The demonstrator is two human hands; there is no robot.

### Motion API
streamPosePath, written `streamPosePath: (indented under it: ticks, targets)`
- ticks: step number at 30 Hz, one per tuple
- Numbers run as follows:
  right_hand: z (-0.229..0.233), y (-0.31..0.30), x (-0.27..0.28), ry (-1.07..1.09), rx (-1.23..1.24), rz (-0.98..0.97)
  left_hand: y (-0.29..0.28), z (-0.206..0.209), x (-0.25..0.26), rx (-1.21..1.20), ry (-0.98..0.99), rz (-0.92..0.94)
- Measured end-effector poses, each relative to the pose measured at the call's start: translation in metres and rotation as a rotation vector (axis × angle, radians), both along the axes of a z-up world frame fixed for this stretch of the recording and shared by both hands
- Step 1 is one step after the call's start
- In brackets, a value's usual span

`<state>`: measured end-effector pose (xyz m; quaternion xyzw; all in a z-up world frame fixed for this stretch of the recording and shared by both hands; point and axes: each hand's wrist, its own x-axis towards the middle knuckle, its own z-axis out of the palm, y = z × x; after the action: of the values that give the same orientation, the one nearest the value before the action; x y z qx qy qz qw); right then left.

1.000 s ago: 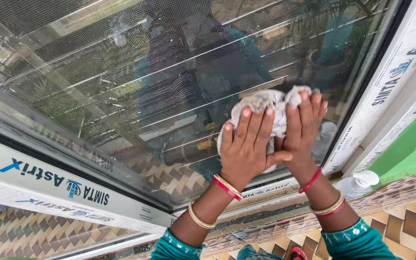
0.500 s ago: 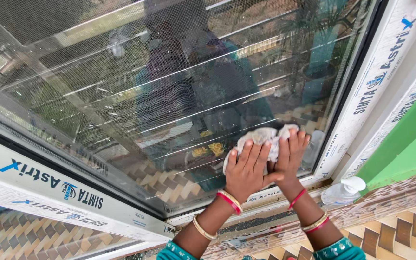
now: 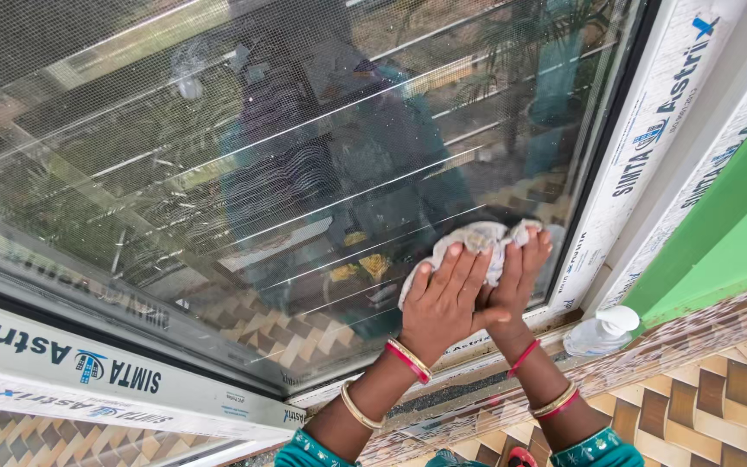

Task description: The person cleans a glass window by applying liquid from a spray bottle and wiping the surface with a cloth.

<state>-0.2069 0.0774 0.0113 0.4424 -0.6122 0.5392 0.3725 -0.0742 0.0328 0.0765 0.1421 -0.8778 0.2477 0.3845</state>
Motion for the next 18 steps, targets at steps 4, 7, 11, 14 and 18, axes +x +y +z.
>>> streamPosePath:
  ticks: [4, 7, 11, 14, 18]
  targets:
    - [-0.068, 0.008, 0.007, -0.015, 0.056, 0.004, 0.000, -0.060, 0.009, -0.016, -0.039, 0.015]
    - [-0.062, 0.010, 0.002, 0.007, 0.070, 0.001, -0.003, -0.053, 0.002, -0.017, -0.021, -0.009]
    - [0.016, 0.007, -0.014, 0.051, 0.033, -0.001, 0.003, 0.018, -0.009, -0.013, 0.015, -0.009]
    - [0.097, 0.005, -0.030, 0.051, 0.003, 0.009, 0.001, 0.098, -0.025, 0.017, 0.057, -0.051]
    - [0.189, 0.002, -0.041, 0.079, -0.042, -0.024, 0.004, 0.194, -0.037, 0.022, 0.066, -0.072]
